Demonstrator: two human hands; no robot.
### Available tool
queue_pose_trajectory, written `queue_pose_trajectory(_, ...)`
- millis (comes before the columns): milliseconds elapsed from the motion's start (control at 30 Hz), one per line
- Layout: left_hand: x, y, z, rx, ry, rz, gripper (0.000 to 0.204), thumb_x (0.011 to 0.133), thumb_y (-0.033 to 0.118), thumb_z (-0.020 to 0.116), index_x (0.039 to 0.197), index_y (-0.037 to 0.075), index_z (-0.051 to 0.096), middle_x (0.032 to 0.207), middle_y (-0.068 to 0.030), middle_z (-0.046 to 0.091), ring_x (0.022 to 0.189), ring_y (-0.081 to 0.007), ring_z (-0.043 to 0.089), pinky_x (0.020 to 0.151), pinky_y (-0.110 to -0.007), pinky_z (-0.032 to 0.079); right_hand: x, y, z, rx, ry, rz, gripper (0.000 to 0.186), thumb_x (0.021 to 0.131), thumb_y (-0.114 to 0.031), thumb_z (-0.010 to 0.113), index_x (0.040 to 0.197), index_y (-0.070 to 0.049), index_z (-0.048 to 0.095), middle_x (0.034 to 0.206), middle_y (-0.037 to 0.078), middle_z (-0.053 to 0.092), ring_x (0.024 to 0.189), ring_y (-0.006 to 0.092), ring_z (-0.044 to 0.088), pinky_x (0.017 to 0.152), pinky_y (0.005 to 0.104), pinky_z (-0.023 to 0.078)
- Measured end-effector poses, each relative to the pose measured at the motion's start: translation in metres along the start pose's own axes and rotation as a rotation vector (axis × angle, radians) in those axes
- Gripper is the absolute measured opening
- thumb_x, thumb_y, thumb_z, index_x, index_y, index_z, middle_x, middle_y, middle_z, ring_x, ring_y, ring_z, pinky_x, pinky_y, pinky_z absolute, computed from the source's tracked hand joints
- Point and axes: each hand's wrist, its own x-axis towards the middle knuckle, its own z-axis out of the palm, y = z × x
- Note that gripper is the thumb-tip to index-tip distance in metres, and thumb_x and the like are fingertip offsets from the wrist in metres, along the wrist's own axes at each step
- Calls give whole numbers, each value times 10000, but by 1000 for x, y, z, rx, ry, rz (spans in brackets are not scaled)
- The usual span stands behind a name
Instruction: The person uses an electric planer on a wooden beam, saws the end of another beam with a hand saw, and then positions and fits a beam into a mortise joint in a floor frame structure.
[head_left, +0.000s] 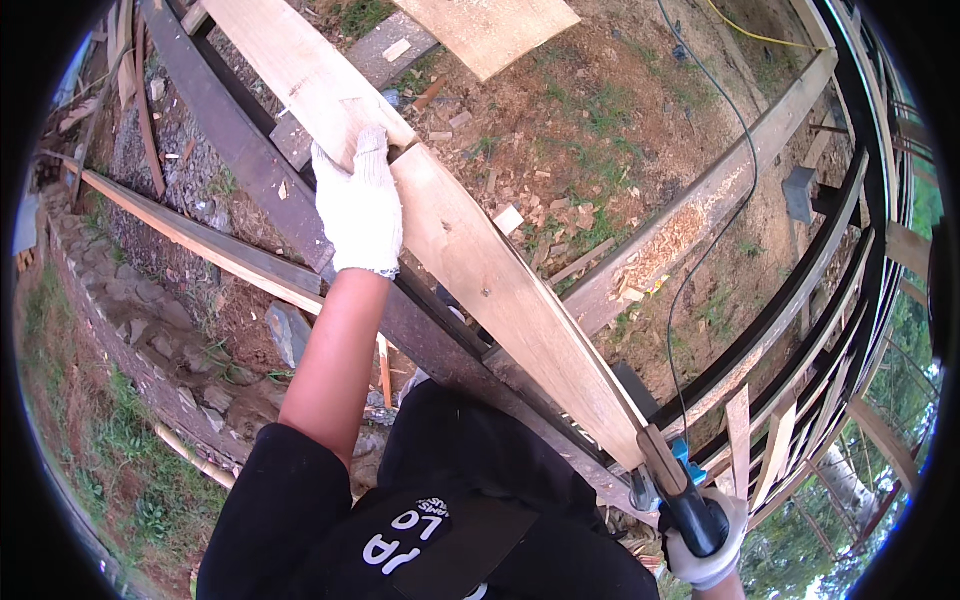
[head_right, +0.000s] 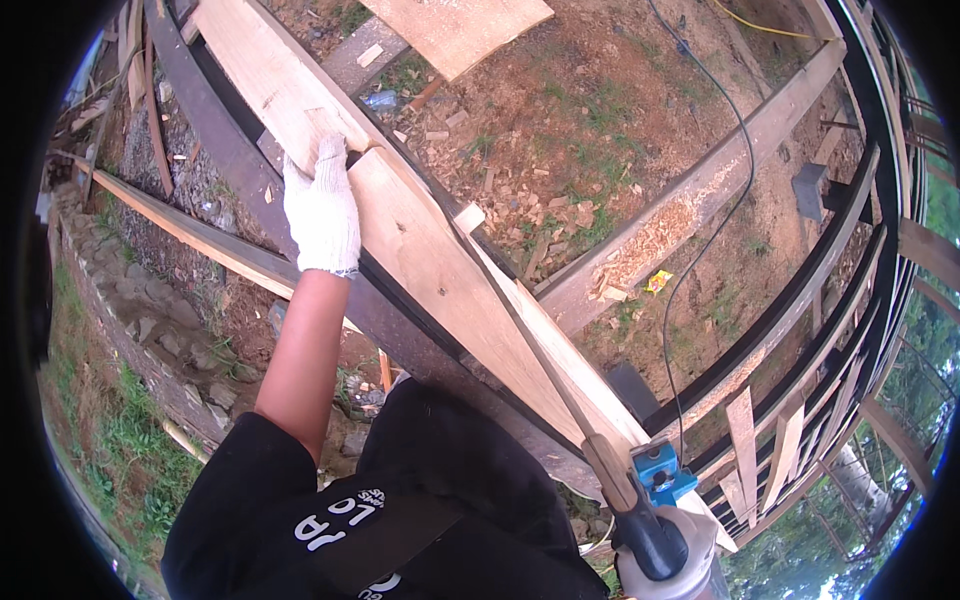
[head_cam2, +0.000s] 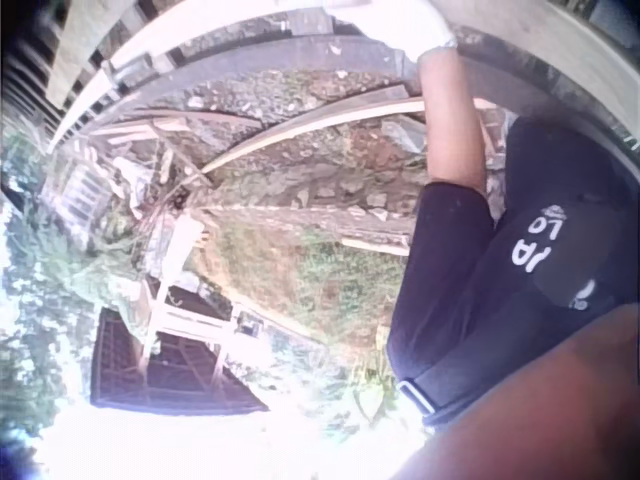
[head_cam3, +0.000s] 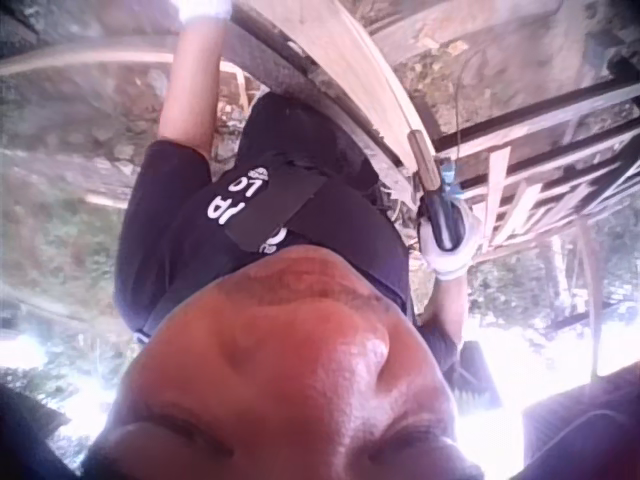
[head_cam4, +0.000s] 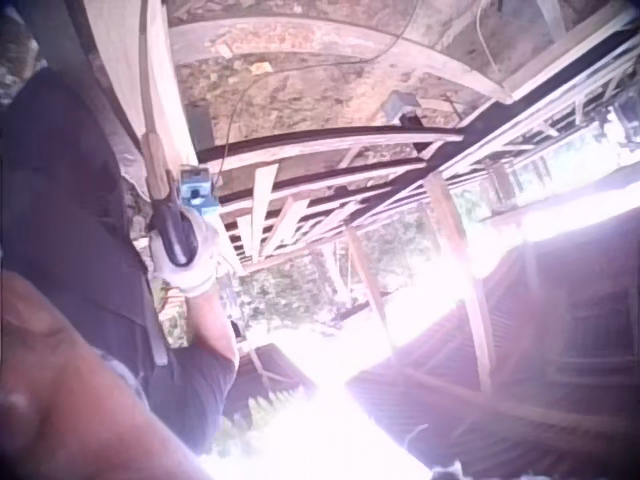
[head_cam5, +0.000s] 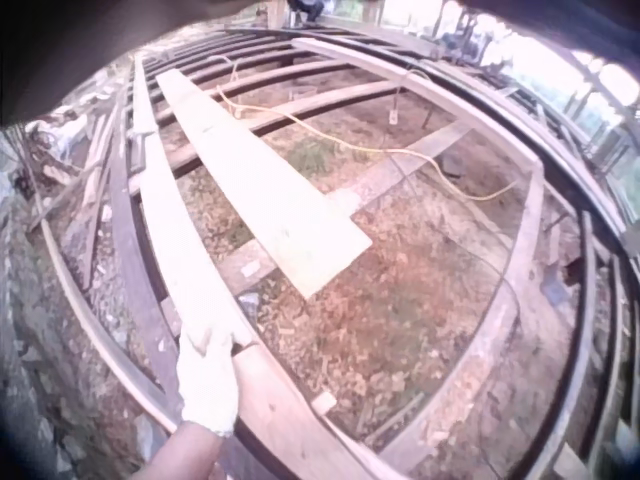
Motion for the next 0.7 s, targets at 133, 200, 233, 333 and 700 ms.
queue_pose_trajectory(133,-5,0,7,64,-1,50,718,971,382,679,1431,-118,448,1378,-228,601,1242,-298,596,1048,-365,458,165,2,94,37,145,-389,175,798,-177,738,879,-39,665,674,152,637,632,366,655,586,425,512)
queue_pose_trajectory(200,-4,4,13,317,65,6,771,964,423,673,1450,-122,426,1400,-259,581,1270,-330,578,1070,-381,440,196,-27,84,97,-61,-185,187,828,-191,710,863,-36,612,705,192,641,681,375,664,616,444,514)
queue_pose_trajectory(233,-1,8,10,216,36,-80,846,952,491,661,1468,-127,402,1438,-287,543,1328,-363,535,1114,-400,401,189,-26,87,60,-37,-243,191,819,-190,718,874,-35,621,705,185,643,682,376,670,620,434,521)
queue_pose_trajectory(333,-5,6,-3,86,43,-14,778,972,426,669,1463,-120,414,1418,-262,567,1295,-327,558,1104,-380,414,122,-13,57,59,-6,-236,249,773,-193,756,952,-44,667,724,159,668,671,374,691,632,413,544)
queue_pose_trajectory(700,1,0,12,201,42,-58,698,970,375,679,1433,-102,463,1358,-227,615,1230,-294,601,1069,-370,440,203,-28,86,69,-39,-258,203,809,-183,734,898,-23,646,690,159,650,556,327,631,575,393,515)
